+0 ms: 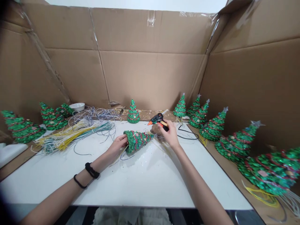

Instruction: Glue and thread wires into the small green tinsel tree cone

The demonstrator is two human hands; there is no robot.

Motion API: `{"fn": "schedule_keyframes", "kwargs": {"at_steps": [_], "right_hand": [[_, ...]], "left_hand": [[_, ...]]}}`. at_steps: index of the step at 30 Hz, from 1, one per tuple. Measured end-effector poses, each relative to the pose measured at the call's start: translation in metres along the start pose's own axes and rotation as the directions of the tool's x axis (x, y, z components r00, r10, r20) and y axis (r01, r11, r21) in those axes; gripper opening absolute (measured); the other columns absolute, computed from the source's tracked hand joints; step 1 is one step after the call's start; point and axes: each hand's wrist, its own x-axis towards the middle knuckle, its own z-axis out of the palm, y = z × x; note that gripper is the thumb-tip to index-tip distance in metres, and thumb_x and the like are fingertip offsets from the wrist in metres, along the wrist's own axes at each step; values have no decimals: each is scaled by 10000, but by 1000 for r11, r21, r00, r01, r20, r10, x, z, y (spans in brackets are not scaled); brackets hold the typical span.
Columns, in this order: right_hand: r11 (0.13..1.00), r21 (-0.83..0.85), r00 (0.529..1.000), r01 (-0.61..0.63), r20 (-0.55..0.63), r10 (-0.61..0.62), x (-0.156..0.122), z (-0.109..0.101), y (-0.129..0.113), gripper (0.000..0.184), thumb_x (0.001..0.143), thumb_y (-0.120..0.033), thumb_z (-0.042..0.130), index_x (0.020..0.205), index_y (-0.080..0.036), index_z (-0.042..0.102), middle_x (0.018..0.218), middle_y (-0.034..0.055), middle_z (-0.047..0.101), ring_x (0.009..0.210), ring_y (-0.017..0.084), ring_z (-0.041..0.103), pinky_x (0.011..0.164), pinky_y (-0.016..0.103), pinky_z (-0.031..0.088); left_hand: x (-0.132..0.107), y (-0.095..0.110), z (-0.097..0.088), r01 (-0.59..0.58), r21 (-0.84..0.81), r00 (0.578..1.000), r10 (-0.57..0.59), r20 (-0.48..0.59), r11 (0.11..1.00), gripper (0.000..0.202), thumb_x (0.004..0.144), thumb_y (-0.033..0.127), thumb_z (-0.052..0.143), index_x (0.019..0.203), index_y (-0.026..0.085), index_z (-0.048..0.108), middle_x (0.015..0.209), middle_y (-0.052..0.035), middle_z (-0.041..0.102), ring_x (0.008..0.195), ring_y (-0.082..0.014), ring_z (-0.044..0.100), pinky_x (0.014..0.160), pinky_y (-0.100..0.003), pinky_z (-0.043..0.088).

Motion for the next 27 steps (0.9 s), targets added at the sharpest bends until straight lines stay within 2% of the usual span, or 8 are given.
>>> {"fn": "schedule_keyframes", "kwargs": {"at_steps": [4, 8, 15, 27], "right_hand": [[995, 65, 973, 80, 209, -93, 8, 23, -11, 438, 806, -521, 527, 1082, -193, 616, 1004, 85, 638, 956, 253, 500, 862, 402, 393], [984, 97, 934, 150, 313, -173, 14, 38, -13, 439, 830, -508, 524, 1156, -222, 590, 1013, 68, 631, 977, 250, 491, 878, 405, 390], [985, 121, 938, 122, 310, -155, 9, 44, -12, 465, 835, -527, 503, 1188, -233, 574, 1060, 70, 622, 1029, 256, 480, 926, 425, 381], [987, 118, 946, 110, 292, -140, 8, 49, -9, 422, 846, -477, 488, 1168, -217, 574, 1057, 83, 621, 1010, 262, 483, 914, 425, 384]], "left_hand": [[1, -2, 0, -16, -21, 1000, 16, 7, 1000, 308, 649, 430, 696, 687, 141, 597, 591, 37, 506, 536, -80, 407, 534, -213, 282], [3, -3, 1, -39, -32, 999, 40, 7, 999, 318, 650, 436, 696, 719, 137, 612, 595, 36, 512, 544, -84, 406, 532, -213, 275], [6, -10, -3, -61, -35, 998, 61, -1, 997, 346, 653, 466, 692, 676, 141, 574, 591, 35, 493, 549, -86, 405, 540, -215, 284], [10, -17, -4, -66, -47, 998, 66, 6, 997, 353, 681, 462, 675, 630, 152, 513, 592, 39, 459, 541, -83, 398, 530, -214, 281]]}}
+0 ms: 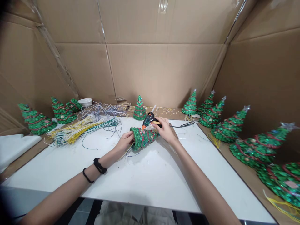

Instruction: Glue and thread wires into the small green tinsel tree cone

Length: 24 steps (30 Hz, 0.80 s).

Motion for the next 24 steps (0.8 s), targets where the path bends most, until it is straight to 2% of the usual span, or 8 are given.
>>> {"fn": "schedule_keyframes", "kwargs": {"at_steps": [13, 20, 24], "right_hand": [[1000, 6, 1000, 14, 6, -14, 0, -1, -3, 395, 840, -420, 504, 1166, -209, 573, 1055, 80, 619, 993, 262, 472, 917, 428, 362], [1000, -13, 1000, 4, 12, -4, -2, -2, -3, 370, 843, -395, 504, 1178, -249, 567, 1060, 63, 618, 1000, 262, 469, 923, 436, 358], [996, -93, 999, -6, -51, 1, 1, -8, 4, 373, 829, -383, 519, 1164, -234, 583, 1048, 74, 618, 987, 268, 461, 906, 433, 357]], "left_hand": [[-4, 5, 2, -13, 27, 1000, 13, -6, 1000, 360, 683, 463, 678, 628, 148, 513, 589, 42, 450, 538, -75, 367, 519, -208, 259], [-4, 4, 1, -10, 27, 1000, 10, -3, 1000, 340, 699, 454, 669, 636, 151, 528, 605, 37, 466, 551, -83, 381, 535, -212, 274], [-6, 8, 3, -13, 37, 1000, 13, -11, 999, 338, 689, 457, 676, 653, 146, 551, 608, 34, 482, 552, -84, 390, 532, -209, 286]]}}
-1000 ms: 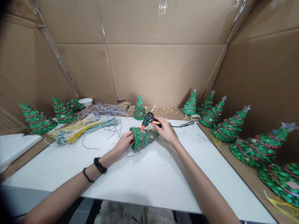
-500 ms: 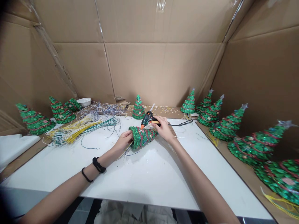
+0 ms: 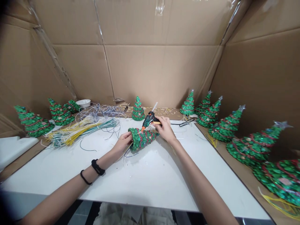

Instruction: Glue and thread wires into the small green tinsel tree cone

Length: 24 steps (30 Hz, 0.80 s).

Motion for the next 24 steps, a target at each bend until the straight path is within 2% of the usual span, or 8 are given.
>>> {"fn": "schedule_keyframes", "kwargs": {"at_steps": [3, 7, 11, 14, 19, 24], "right_hand": [[984, -143, 982, -110, -167, 85, 2, -11, 11, 405, 812, -392, 525, 1153, -187, 598, 1057, 106, 616, 966, 279, 469, 890, 438, 352], [872, -309, 891, -381, -375, 257, -4, -32, 34, 442, 800, -410, 500, 1098, -111, 633, 1019, 167, 629, 944, 312, 491, 854, 458, 357], [714, -379, 797, -588, -423, 431, -20, -48, 59, 442, 767, -411, 521, 1032, -85, 658, 1005, 221, 623, 967, 363, 494, 822, 489, 362], [664, -385, 763, -641, -415, 497, -30, -52, 78, 406, 716, -437, 561, 929, -114, 683, 987, 229, 620, 976, 386, 486, 792, 514, 368], [647, -303, 694, -699, -502, 515, -38, -44, 103, 353, 669, -482, 557, 753, -161, 676, 894, 200, 631, 928, 373, 493, 765, 543, 363], [627, -295, 674, -721, -512, 533, -43, -36, 107, 365, 667, -485, 558, 770, -149, 659, 923, 213, 614, 963, 390, 475, 781, 555, 343]], "left_hand": [[-2, 3, 2, 8, -3, 1000, -8, -3, 1000, 336, 680, 460, 684, 674, 144, 573, 608, 32, 495, 568, -89, 413, 543, -206, 308], [-2, 3, 1, 31, -10, 999, -31, -21, 999, 344, 670, 461, 694, 662, 142, 565, 588, 38, 480, 543, -79, 395, 512, -197, 286], [-2, 2, 1, 49, -34, 999, -49, -1, 998, 328, 677, 451, 687, 681, 149, 561, 595, 41, 481, 552, -86, 414, 525, -201, 320], [-3, 3, 1, 38, -29, 999, -38, -3, 999, 316, 679, 437, 687, 680, 148, 561, 596, 41, 486, 550, -84, 418, 522, -198, 317], [-5, 10, 4, 38, 10, 999, -38, -27, 999, 312, 667, 435, 689, 658, 151, 560, 560, 47, 467, 496, -70, 371, 472, -200, 253], [-4, 9, 3, 47, 8, 999, -47, -23, 999, 299, 658, 424, 686, 648, 155, 556, 553, 49, 470, 486, -69, 369, 467, -202, 240]]}}
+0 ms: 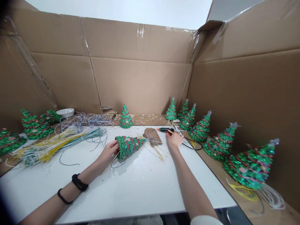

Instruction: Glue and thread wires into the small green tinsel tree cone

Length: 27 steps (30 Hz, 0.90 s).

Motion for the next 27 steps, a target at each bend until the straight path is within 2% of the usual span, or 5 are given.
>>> {"fn": "schedule_keyframes", "kwargs": {"at_steps": [4, 7, 11, 15, 27], "right_hand": [[999, 39, 997, 11, -73, -8, -2, -11, -13, 471, 675, -487, 593, 956, -111, 627, 1045, 251, 576, 1021, 414, 447, 830, 568, 326], [956, 232, 982, 181, -102, -161, -14, -27, -44, 452, 734, -471, 563, 1020, -123, 595, 1031, 211, 588, 990, 353, 487, 856, 513, 350], [670, 693, 889, 265, 93, -448, -62, -46, -103, 304, 851, -438, 455, 931, -183, 600, 831, 70, 630, 756, 213, 557, 722, 359, 438], [454, 833, 726, 316, 95, -681, -111, -61, -140, 219, 859, -422, 517, 842, -227, 616, 831, 37, 639, 787, 198, 562, 719, 328, 437], [438, 817, 652, 376, 103, -751, -120, -70, -148, 220, 891, -392, 486, 752, -236, 559, 810, 35, 627, 808, 212, 532, 754, 357, 402]], "left_hand": [[3, -5, -3, -14, 19, 1000, 14, 10, 1000, 259, 675, 380, 670, 646, 149, 558, 556, 45, 480, 475, -57, 332, 462, -202, 211], [5, -6, -6, -22, 33, 1000, 22, 8, 999, 252, 687, 375, 652, 644, 147, 555, 561, 38, 484, 475, -56, 325, 458, -202, 204], [6, -7, -7, -43, 63, 999, 42, 12, 997, 258, 687, 380, 642, 630, 149, 541, 562, 36, 475, 479, -60, 329, 459, -202, 219], [6, -6, -7, -68, 72, 998, 67, 19, 995, 245, 689, 374, 647, 660, 144, 570, 558, 40, 461, 494, -67, 344, 474, -203, 242], [6, -11, -10, -83, 70, 996, 79, 51, 994, 183, 744, 304, 603, 670, 142, 559, 577, 36, 468, 511, -70, 347, 497, -212, 238]]}}
